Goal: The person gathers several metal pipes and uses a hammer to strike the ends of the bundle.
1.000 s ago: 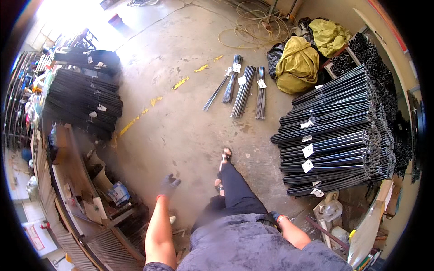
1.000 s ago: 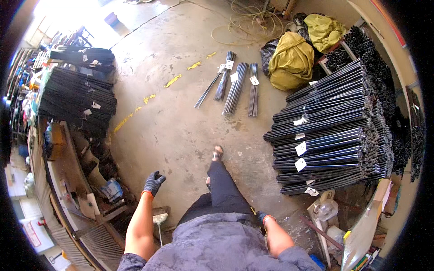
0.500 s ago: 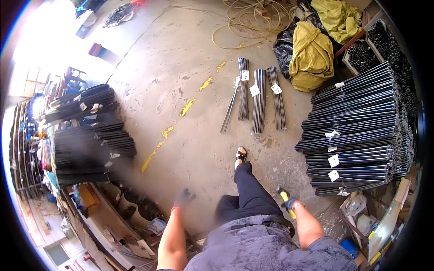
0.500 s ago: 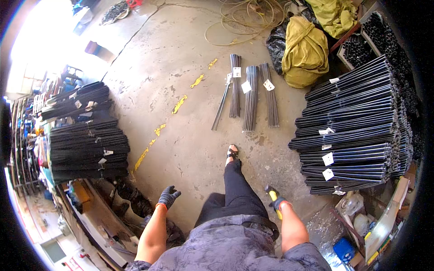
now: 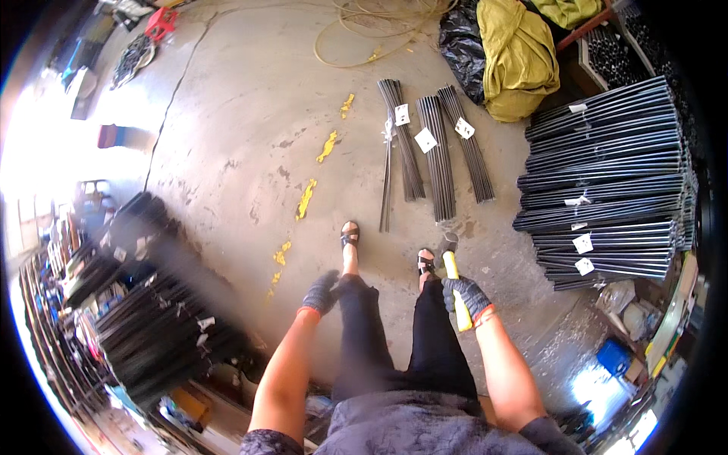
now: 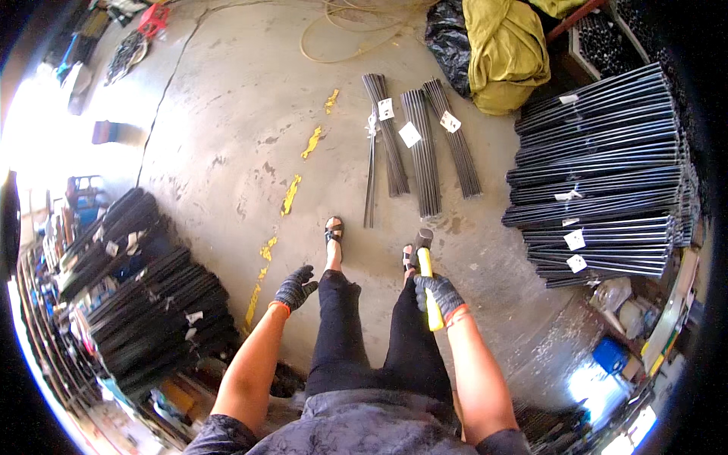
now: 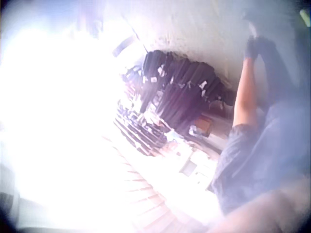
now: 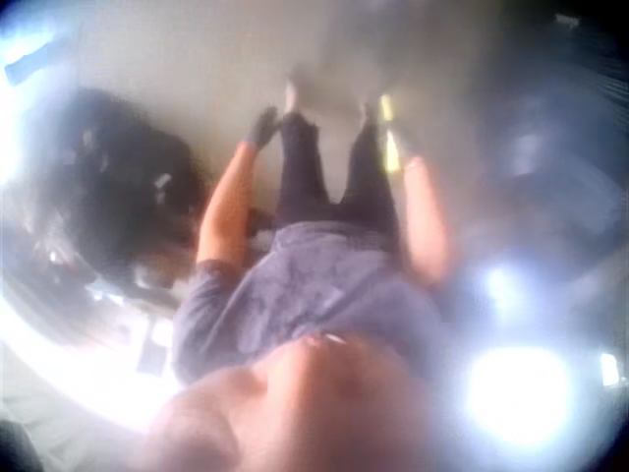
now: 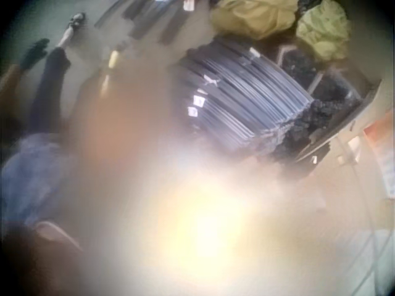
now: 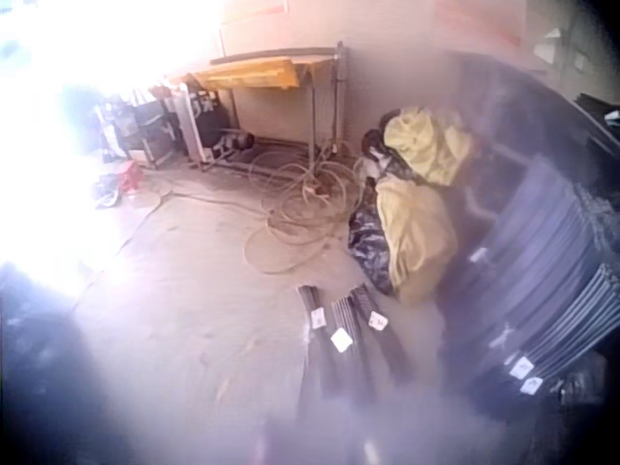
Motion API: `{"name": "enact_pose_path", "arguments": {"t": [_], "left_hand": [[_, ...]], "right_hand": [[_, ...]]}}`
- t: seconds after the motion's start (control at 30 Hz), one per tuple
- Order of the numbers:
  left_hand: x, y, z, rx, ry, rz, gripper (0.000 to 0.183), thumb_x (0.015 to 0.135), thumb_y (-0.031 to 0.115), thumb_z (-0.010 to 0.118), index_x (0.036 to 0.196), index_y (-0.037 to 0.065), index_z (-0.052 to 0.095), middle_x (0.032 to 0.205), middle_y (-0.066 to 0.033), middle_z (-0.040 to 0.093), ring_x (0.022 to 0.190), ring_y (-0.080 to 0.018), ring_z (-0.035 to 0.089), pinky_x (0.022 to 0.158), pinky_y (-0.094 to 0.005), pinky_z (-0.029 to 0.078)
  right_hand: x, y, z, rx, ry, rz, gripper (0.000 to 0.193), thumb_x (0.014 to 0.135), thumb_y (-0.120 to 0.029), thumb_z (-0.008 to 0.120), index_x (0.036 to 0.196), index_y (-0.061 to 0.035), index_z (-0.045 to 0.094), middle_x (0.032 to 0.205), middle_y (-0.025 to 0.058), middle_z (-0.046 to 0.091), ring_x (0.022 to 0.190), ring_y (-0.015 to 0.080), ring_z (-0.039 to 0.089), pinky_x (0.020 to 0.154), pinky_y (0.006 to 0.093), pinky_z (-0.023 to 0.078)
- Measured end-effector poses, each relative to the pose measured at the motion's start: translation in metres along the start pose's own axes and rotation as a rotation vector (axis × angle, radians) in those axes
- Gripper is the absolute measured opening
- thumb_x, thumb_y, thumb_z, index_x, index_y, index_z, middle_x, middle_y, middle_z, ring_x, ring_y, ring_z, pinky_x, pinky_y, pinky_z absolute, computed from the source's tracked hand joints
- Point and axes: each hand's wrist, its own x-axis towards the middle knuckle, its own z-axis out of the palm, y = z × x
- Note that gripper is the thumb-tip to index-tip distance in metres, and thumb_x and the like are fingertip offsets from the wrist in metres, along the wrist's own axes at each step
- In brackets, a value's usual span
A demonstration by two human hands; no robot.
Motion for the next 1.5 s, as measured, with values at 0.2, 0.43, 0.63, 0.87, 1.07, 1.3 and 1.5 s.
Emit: {"name": "enact_pose_path", "arguments": {"t": [0.2,0.43,0.63,0.87,1.07,1.3,1.5], "left_hand": [[0.12,0.016,-0.07,0.615,-0.146,0.339,0.055,0.079,0.025,0.066,0.129,0.01,0.048,0.123,-0.0171,0.055,0.117,-0.0338,0.048,0.1,-0.0421,0.038],[0.23,0.024,-0.059,1.084,-0.211,0.526,0.042,0.075,0.015,0.062,0.116,0.01,0.056,0.117,-0.011,0.055,0.114,-0.0294,0.049,0.096,-0.0406,0.041],[0.307,0.035,0.053,1.01,-0.362,0.286,0.044,0.074,0.033,0.068,0.108,0.007,0.06,0.109,-0.0149,0.061,0.103,-0.0306,0.057,0.088,-0.0405,0.046],[0.434,-0.034,0.188,0.58,0.136,-0.094,0.075,0.075,0.053,0.066,0.117,-0.007,0.051,0.118,-0.028,0.056,0.118,-0.0391,0.05,0.099,-0.041,0.041],[0.501,-0.053,0.24,0.556,0.318,-0.289,0.052,0.067,0.037,0.074,0.098,-0.003,0.058,0.098,-0.025,0.064,0.096,-0.038,0.062,0.082,-0.0419,0.048],[0.448,-0.081,0.183,-0.637,0.195,-0.3,0.009,0.087,0.017,0.055,0.089,0.011,0.049,0.068,-0.0068,0.052,0.053,-0.0228,0.053,0.054,-0.0345,0.053],[0.26,0.055,0.123,-0.862,0.102,-0.101,0.068,0.092,0.009,0.051,0.147,0.019,0.011,0.069,-0.0009,0.047,0.052,-0.0114,0.046,0.049,-0.0284,0.047]], "right_hand": [[0.065,0.045,0.041,0.446,-0.05,0.012,0.021,0.089,-0.026,0.057,0.075,-0.0137,0.049,0.054,-0.0021,0.045,0.042,0.0131,0.045,0.04,0.0271,0.038],[0.17,0.119,0.019,1.058,-0.152,0.188,0.02,0.091,-0.021,0.056,0.076,-0.0107,0.049,0.056,-0.0029,0.045,0.045,0.0101,0.044,0.044,0.0231,0.04],[0.213,0.147,-0.011,1.279,-0.028,0.168,0.02,0.088,-0.024,0.061,0.076,-0.015,0.048,0.058,-0.0034,0.045,0.05,0.0117,0.046,0.045,0.0254,0.037],[0.248,0.182,-0.015,1.063,0.152,-0.069,0.019,0.088,-0.019,0.061,0.103,-0.0104,0.051,0.072,-0.0018,0.046,0.058,0.0095,0.047,0.049,0.0239,0.04],[0.244,0.165,-0.028,1.386,0.036,0.0,0.026,0.09,-0.016,0.058,0.113,-0.0044,0.051,0.07,0.0006,0.045,0.057,0.0117,0.047,0.05,0.0266,0.04],[0.244,0.156,-0.023,1.123,0.122,-0.102,0.028,0.085,-0.011,0.063,0.11,-0.0072,0.052,0.069,0.0017,0.049,0.053,0.0137,0.049,0.049,0.0269,0.042],[0.25,0.195,-0.015,0.622,0.365,-0.103,0.016,0.082,-0.008,0.065,0.093,-0.0045,0.053,0.067,0.0011,0.052,0.051,0.0133,0.052,0.046,0.0278,0.043]]}}
